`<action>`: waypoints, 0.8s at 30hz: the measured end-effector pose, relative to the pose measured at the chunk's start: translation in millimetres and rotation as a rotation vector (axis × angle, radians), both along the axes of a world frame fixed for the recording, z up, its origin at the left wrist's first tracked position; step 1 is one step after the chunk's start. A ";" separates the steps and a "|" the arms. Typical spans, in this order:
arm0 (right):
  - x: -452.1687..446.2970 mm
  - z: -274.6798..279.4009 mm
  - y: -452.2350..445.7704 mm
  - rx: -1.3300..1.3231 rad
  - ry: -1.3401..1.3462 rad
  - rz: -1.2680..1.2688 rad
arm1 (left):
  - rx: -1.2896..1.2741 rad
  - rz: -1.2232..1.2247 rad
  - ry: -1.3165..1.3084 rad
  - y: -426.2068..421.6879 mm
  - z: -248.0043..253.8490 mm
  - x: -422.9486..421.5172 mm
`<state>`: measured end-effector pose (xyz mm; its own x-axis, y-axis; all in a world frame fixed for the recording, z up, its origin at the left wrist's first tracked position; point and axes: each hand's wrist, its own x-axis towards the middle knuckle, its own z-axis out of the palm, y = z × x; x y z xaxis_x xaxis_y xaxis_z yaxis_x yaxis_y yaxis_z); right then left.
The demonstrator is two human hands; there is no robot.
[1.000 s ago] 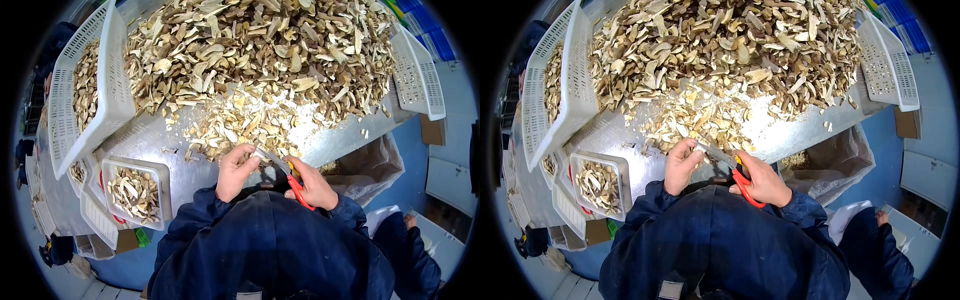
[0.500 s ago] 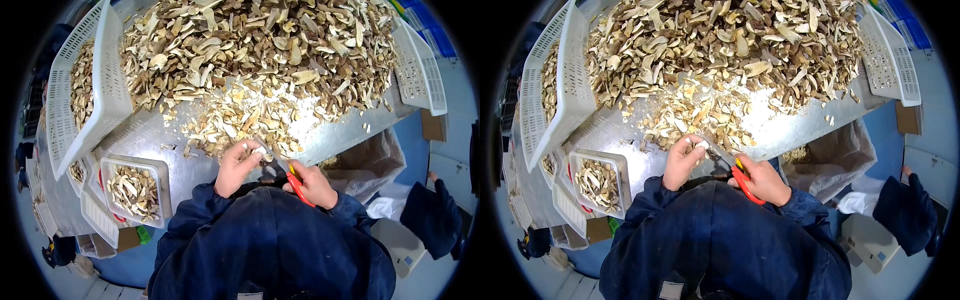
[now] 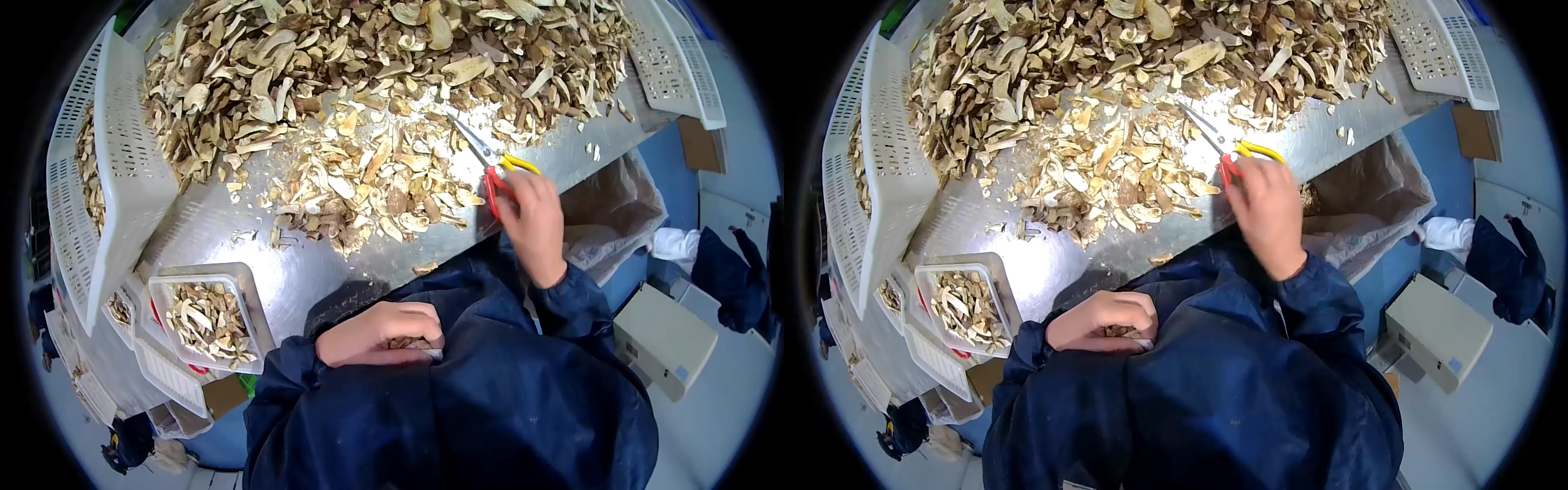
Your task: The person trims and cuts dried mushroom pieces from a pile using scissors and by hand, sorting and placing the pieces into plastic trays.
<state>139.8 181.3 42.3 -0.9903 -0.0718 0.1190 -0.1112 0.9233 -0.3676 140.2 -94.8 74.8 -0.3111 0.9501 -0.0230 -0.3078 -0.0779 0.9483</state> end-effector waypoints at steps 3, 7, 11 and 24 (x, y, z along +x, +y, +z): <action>19.8 7.2 -26.1 -0.247 -0.153 0.375 | -0.010 0.031 0.024 0.4 -1.7 5.1; 23.5 -9.8 -54.5 -0.304 -0.400 0.612 | -0.102 0.229 -0.220 -0.1 -17.7 16.5; 14.6 -22.6 -62.5 -0.401 -0.433 0.575 | 0.105 0.385 -0.888 -14.3 -36.9 23.3; -25.2 32.5 -111.1 -1.107 -0.683 0.236 | 0.854 0.827 -1.475 -18.4 -90.7 29.9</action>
